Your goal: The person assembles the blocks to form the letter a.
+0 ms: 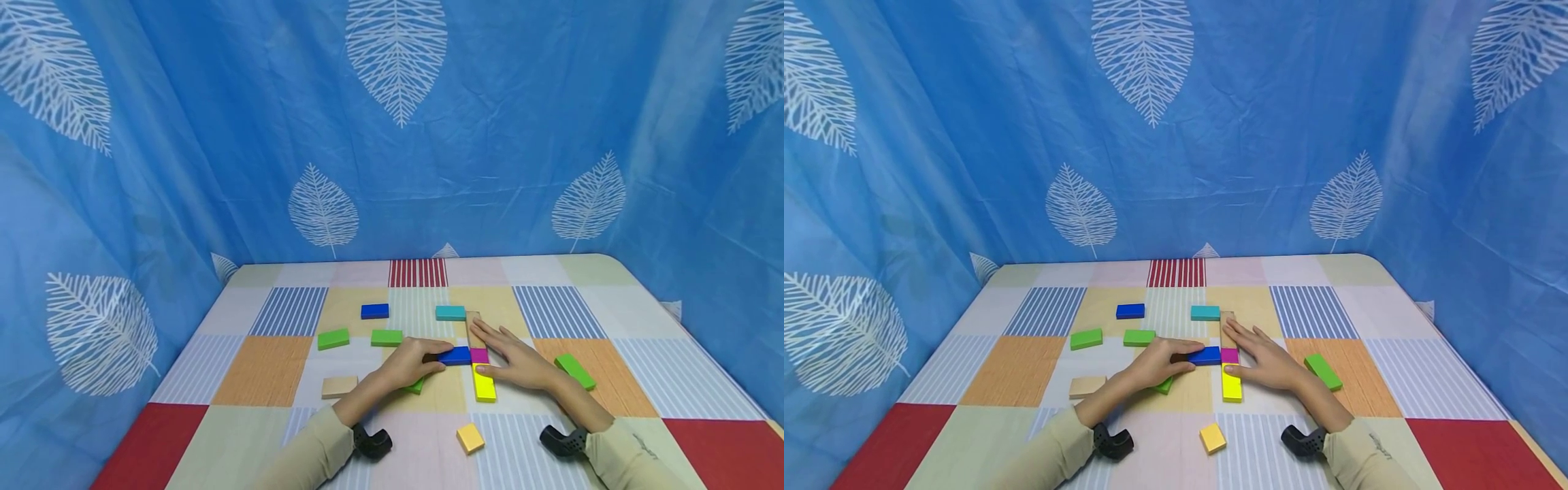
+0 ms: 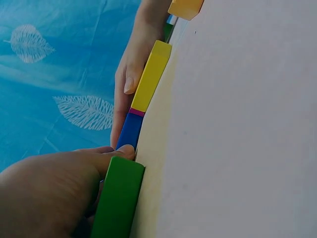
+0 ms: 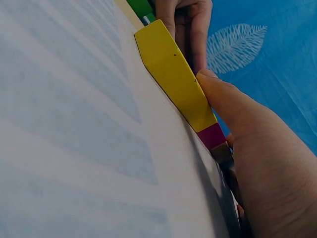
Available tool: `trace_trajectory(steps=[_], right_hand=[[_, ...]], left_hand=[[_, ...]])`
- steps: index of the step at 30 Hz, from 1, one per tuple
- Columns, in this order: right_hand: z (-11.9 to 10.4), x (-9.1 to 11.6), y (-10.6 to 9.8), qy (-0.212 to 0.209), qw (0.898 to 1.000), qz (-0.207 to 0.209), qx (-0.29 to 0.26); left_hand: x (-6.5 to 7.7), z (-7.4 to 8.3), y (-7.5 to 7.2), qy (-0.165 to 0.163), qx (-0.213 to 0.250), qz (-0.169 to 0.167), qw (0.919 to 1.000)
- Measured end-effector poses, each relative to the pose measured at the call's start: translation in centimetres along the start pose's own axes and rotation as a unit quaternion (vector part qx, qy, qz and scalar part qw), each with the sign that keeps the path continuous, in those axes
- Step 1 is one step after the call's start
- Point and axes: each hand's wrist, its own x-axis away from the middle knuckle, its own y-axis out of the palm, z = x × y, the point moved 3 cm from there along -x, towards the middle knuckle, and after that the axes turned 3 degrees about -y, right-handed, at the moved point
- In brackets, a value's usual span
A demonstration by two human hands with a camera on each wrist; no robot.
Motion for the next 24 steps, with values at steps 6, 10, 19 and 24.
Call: trace_trajectory(steps=[6, 10, 19, 24], right_hand=[[-0.01, 0.09, -0.12, 0.002, 1.000, 0.001, 0.003], [-0.09, 0.08, -0.18, 0.003, 1.000, 0.001, 0.001], [-0.16, -0.05, -0.16, -0.001, 1.000, 0.000, 0.002], [-0.28, 0.01, -0.10, 0.001, 1.000, -0.002, -0.006]], left_hand=[[-0.18, -0.03, 0.11, 0.004, 0.001, 0.002, 1.0000], [-0.19, -0.03, 0.05, 0.009, 0.001, 0.004, 0.9999], [-0.08, 0.04, 0.05, 0.008, 0.001, -0.001, 1.0000], [-0.08, 0.03, 0.28, 0.006, 0.004, -0.005, 1.0000]])
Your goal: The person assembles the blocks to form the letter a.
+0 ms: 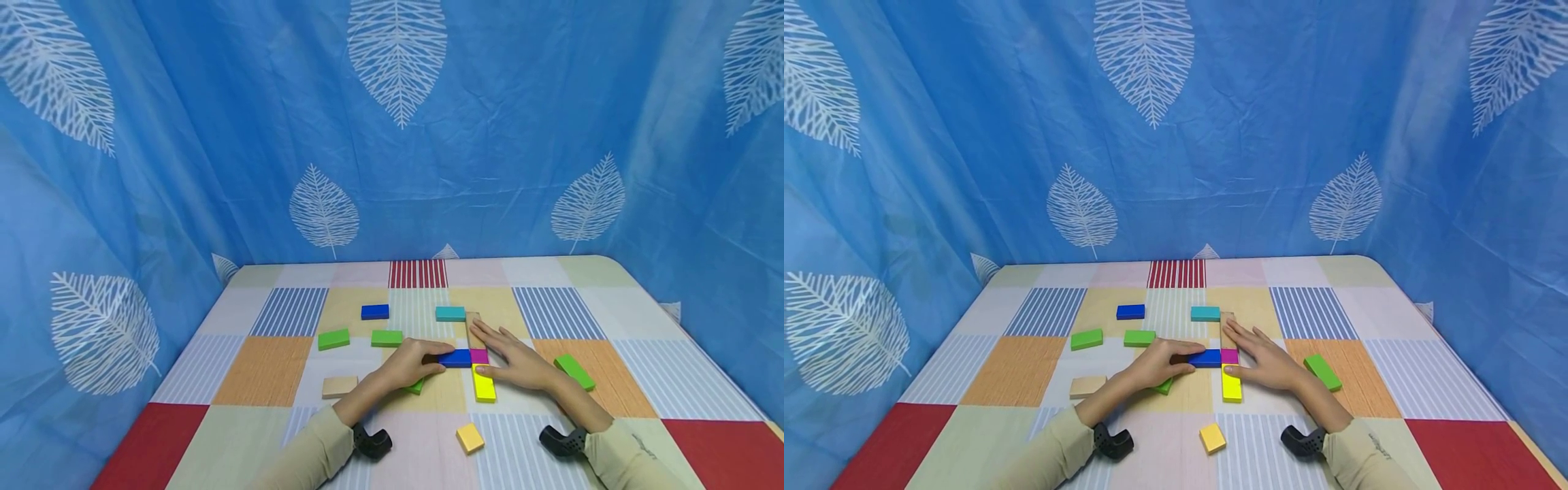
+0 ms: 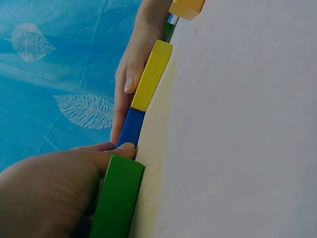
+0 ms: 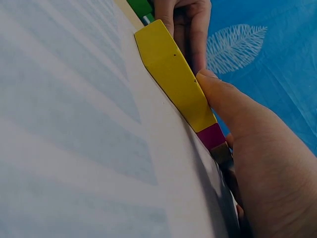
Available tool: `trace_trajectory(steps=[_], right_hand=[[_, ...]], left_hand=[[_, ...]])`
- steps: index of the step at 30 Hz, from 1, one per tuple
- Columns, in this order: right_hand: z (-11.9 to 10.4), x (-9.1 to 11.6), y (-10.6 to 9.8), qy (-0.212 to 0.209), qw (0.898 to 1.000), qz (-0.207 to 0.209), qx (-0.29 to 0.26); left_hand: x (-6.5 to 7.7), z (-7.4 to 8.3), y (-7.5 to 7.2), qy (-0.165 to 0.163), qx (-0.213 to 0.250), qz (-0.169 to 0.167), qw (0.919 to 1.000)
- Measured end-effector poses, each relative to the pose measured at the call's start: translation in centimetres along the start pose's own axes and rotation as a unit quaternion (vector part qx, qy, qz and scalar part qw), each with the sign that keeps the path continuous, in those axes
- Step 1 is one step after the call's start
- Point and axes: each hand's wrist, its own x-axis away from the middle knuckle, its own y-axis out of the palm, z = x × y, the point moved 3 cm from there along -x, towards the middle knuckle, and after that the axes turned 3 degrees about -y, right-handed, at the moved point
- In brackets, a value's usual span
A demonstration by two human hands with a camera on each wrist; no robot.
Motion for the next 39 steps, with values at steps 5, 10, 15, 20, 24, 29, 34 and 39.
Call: trace_trajectory(steps=[5, 10, 15, 20, 24, 29, 34, 39], right_hand=[[-0.1, 0.0, -0.1, -0.008, 1.000, 0.004, 0.000], [-0.2, 0.1, -0.1, -0.020, 1.000, 0.011, 0.006], [-0.2, 0.1, -0.1, -0.017, 1.000, 0.011, 0.009], [-0.1, 0.0, 0.0, -0.018, 1.000, 0.012, 0.010], [0.0, 0.0, 0.0, -0.012, 1.000, 0.008, 0.009], [0.1, 0.0, 0.2, -0.006, 1.000, 0.005, 0.012], [0.2, 0.0, 0.2, -0.003, 1.000, 0.004, 0.016], [0.3, 0.0, 0.1, -0.002, 1.000, 0.004, 0.015]], left_hand=[[0.1, 0.0, 0.0, 0.005, -0.001, 0.005, 1.0000], [0.1, -0.1, 0.0, -0.011, 0.006, 0.003, 0.9999], [-0.2, 0.1, -0.5, -0.023, 0.029, 0.007, 0.9993], [-0.4, -0.2, -2.7, -0.037, 0.059, 0.055, 0.9961], [-0.1, -2.1, -4.9, -0.073, 0.064, 0.132, 0.9865], [0.7, -6.0, -6.9, -0.114, 0.051, 0.230, 0.9651], [2.1, -9.1, -7.9, -0.169, 0.042, 0.259, 0.9500], [2.8, -10.7, -7.8, -0.198, 0.047, 0.252, 0.9460]])
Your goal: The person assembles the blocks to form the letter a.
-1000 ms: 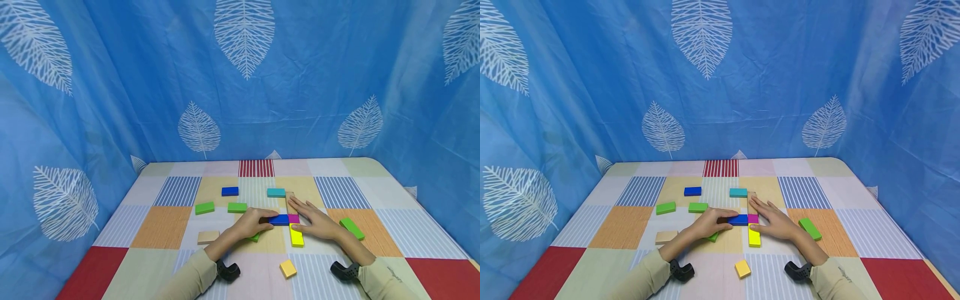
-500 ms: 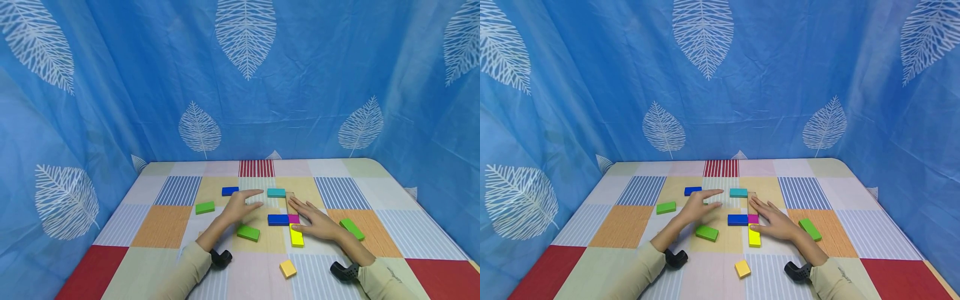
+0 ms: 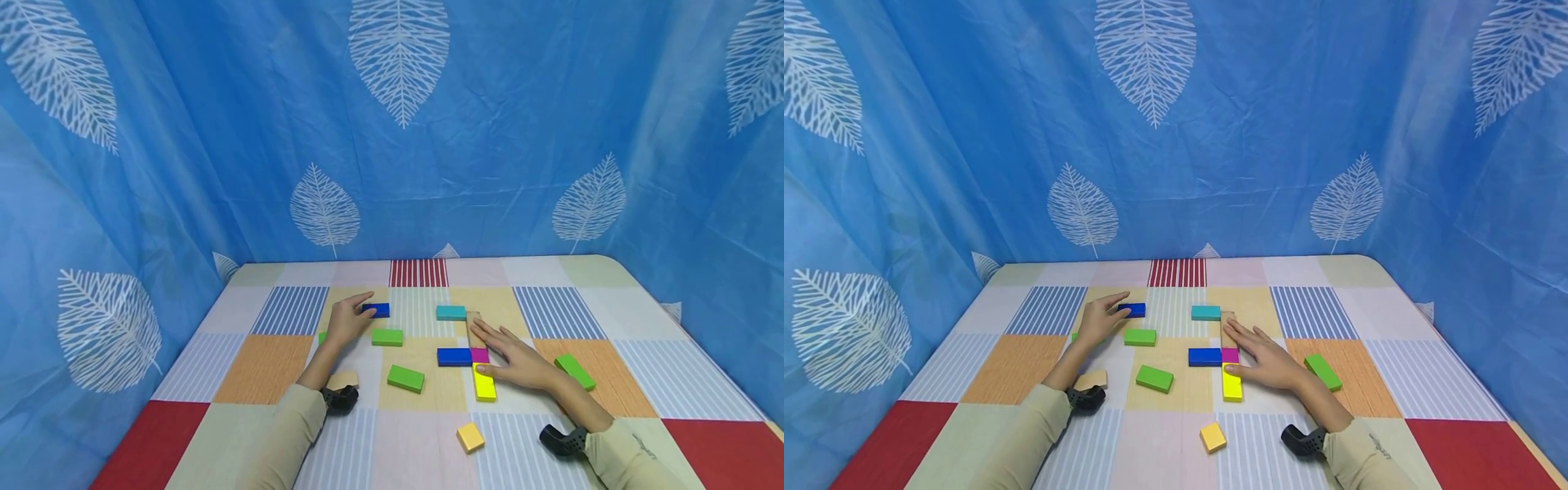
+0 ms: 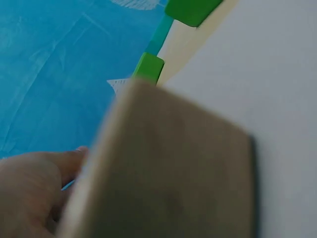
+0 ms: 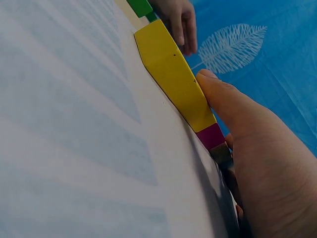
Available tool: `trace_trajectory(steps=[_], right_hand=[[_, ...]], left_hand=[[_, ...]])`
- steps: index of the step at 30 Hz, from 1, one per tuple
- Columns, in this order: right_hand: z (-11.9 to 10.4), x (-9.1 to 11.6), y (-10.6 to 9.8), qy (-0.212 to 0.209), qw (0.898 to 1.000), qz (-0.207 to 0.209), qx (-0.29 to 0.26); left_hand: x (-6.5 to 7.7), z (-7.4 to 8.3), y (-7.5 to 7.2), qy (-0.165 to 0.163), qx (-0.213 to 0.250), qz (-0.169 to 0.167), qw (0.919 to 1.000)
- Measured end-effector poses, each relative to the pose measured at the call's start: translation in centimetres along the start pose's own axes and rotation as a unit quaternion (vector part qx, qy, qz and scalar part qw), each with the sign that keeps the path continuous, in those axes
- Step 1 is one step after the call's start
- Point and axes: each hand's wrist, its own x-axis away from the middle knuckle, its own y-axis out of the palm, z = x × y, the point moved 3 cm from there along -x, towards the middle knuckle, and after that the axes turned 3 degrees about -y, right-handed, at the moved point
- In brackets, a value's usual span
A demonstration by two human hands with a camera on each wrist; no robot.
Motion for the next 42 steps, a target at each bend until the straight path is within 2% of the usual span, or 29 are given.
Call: trace_trajectory(steps=[12, 23, 28, 34, 37, 42], right_hand=[[-0.4, 0.1, -0.3, 0.003, 1.000, 0.001, -0.004], [-0.1, 0.1, -0.1, 0.005, 1.000, -0.001, -0.011], [0.0, 0.1, -0.1, 0.009, 1.000, -0.005, -0.007], [-0.1, 0.2, -0.4, 0.010, 1.000, 0.001, -0.011], [-0.1, 0.2, -0.3, 0.011, 1.000, -0.002, -0.011], [-0.1, 0.1, -0.1, 0.012, 1.000, -0.004, -0.012]], left_hand=[[0.1, -0.6, 0.4, -0.018, -0.058, -0.042, 0.9972], [0.3, 0.0, 0.2, -0.002, -0.053, -0.027, 0.9982], [0.1, 2.0, 0.5, 0.008, -0.035, 0.002, 0.9994], [-0.1, 5.4, 2.2, 0.040, -0.035, 0.014, 0.9985], [0.0, 6.6, 3.2, 0.031, -0.038, 0.014, 0.9987], [0.1, 7.5, 4.3, 0.006, -0.054, 0.030, 0.9981]])
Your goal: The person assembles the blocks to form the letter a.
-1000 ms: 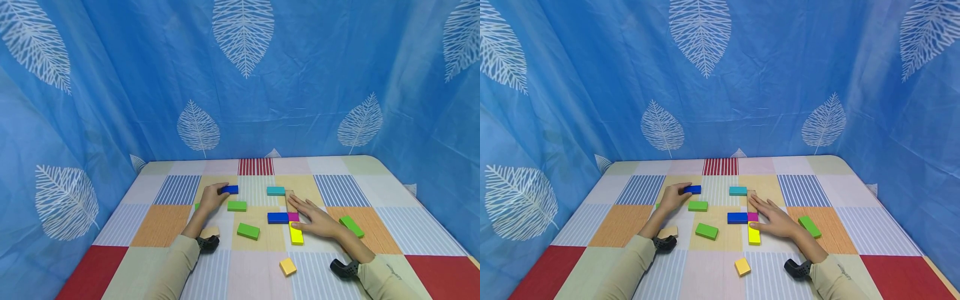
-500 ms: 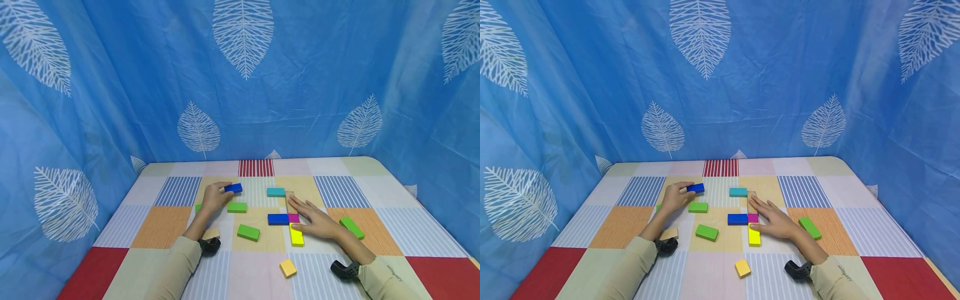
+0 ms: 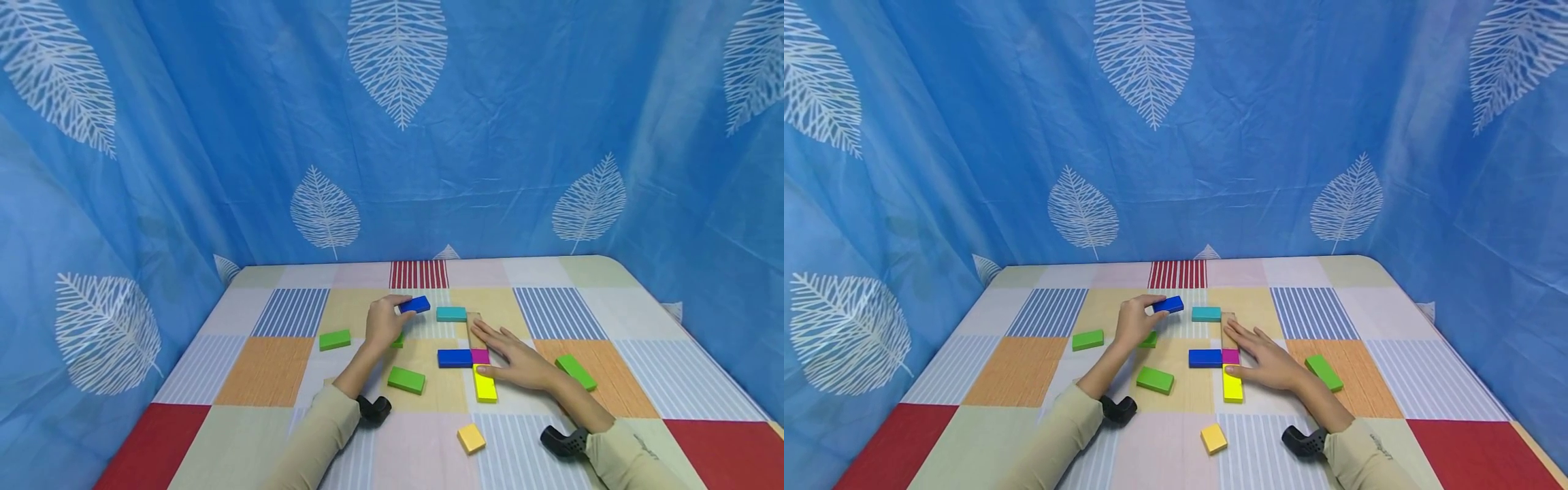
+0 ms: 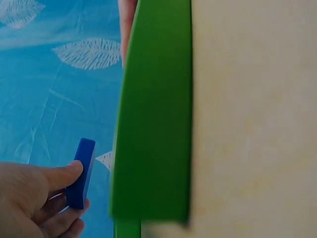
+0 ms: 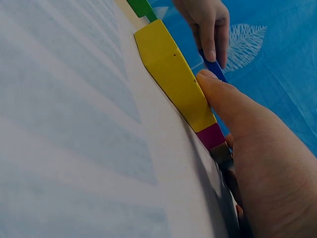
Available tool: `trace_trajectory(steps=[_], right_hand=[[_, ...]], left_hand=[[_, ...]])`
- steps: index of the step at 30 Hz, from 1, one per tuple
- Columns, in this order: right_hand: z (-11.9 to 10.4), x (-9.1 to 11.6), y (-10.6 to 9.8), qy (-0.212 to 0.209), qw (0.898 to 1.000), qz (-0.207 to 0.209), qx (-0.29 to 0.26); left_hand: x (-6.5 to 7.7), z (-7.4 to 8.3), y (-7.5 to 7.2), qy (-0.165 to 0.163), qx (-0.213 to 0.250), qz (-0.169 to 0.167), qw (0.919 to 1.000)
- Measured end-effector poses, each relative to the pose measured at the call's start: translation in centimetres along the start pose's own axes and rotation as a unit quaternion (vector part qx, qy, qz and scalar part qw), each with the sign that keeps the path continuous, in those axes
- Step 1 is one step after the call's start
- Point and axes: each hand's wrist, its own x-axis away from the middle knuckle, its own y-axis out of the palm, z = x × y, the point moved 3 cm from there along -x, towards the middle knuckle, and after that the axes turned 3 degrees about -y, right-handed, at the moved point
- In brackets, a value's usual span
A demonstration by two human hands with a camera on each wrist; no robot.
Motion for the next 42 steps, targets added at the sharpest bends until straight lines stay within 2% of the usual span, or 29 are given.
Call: trace_trajectory(steps=[4, 11, 17, 23, 31, 42], right_hand=[[-0.1, 0.0, 0.1, -0.001, 1.000, 0.000, -0.003], [-0.4, 0.1, 0.2, -0.010, 1.000, 0.003, -0.007], [-0.5, 0.4, 0.1, -0.021, 1.000, 0.010, 0.003], [-0.5, 0.4, 0.0, -0.014, 1.000, 0.008, 0.006], [-0.3, 0.4, -0.1, -0.009, 1.000, 0.009, 0.007], [-0.3, 0.1, -0.2, -0.010, 1.000, 0.009, 0.006]], left_hand=[[-0.1, 0.1, 0.4, -0.008, -0.007, 0.004, 0.9999], [0.2, -1.2, 1.2, -0.030, -0.009, -0.032, 0.9990], [0.4, -1.7, 2.2, -0.018, 0.001, -0.056, 0.9983], [0.3, -1.7, 2.7, -0.007, 0.019, -0.059, 0.9980], [0.2, -1.6, 3.0, -0.002, 0.012, -0.069, 0.9975], [0.0, -1.9, 3.1, -0.018, -0.001, -0.075, 0.9970]])
